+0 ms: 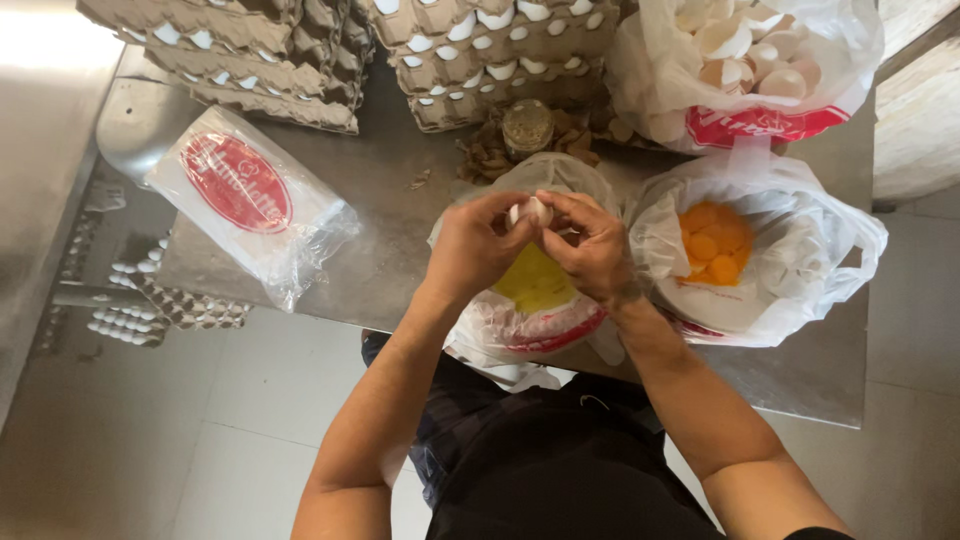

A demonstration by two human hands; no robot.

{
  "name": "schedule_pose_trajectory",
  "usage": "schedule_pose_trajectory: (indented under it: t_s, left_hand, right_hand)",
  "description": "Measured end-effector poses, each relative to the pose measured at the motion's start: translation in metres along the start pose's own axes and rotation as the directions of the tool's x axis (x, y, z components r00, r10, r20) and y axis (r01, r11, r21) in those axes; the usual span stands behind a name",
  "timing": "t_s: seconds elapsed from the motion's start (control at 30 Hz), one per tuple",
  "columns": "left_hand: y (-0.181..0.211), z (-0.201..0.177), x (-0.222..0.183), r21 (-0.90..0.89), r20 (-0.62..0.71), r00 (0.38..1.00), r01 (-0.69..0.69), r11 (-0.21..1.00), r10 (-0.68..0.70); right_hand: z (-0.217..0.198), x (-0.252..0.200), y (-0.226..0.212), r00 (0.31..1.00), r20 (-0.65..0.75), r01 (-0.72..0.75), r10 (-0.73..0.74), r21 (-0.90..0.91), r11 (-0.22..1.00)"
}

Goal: The person cracks eggs one at a time by hand and separates the yolks from the whites by pouring the yolk between the shell halves, depositing the separated components into separate plastic bags.

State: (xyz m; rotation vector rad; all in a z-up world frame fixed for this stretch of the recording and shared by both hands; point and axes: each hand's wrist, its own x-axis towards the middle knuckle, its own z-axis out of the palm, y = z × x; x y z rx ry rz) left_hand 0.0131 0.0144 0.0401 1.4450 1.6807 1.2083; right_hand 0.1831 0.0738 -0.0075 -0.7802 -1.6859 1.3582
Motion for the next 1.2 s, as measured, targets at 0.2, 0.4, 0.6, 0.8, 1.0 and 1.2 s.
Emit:
schedule_pose_trajectory:
  t_s: [0.2,0.4,0.6,0.8,1.0,1.2]
  left_hand:
    - [0.012,0.006,0.000,0.157,-0.021,0.974,-0.218,0.963,0.224]
    - [0.019,0.005,0.002,0.158,0.043,0.998,-0.050,0.986,0.044]
    - [0.015,0.005,0.005,0.098,0.064,0.997,-0.052,0.994,0.046]
    - [0.000,0.007,0.012,0.112,0.035,0.999,0.011,0.994,-0.015]
    - [-0.028,0.002,0.026,-0.197,0.133,0.976,0.198,0.960,-0.174]
    - [-0.064,0.001,0.021,-0.723,0.106,0.973,0.218,0.655,-0.207]
  right_hand:
    - [0.003,-0.003,0.009,0.988,-0.080,-0.120,0.129,0.106,0.987]
    - [-0.002,-0.005,0.026,0.967,-0.057,-0.216,0.248,0.331,0.919]
    - [-0.007,-0.005,0.034,0.956,-0.055,-0.245,0.289,0.393,0.886]
    - [-0.011,-0.007,0.034,0.943,-0.020,-0.276,0.331,0.507,0.817]
    - [-0.016,-0.011,0.035,0.943,0.061,-0.288,0.328,0.642,0.710]
    - [-0.022,-0.013,0.046,0.959,0.105,-0.247,0.265,0.768,0.590]
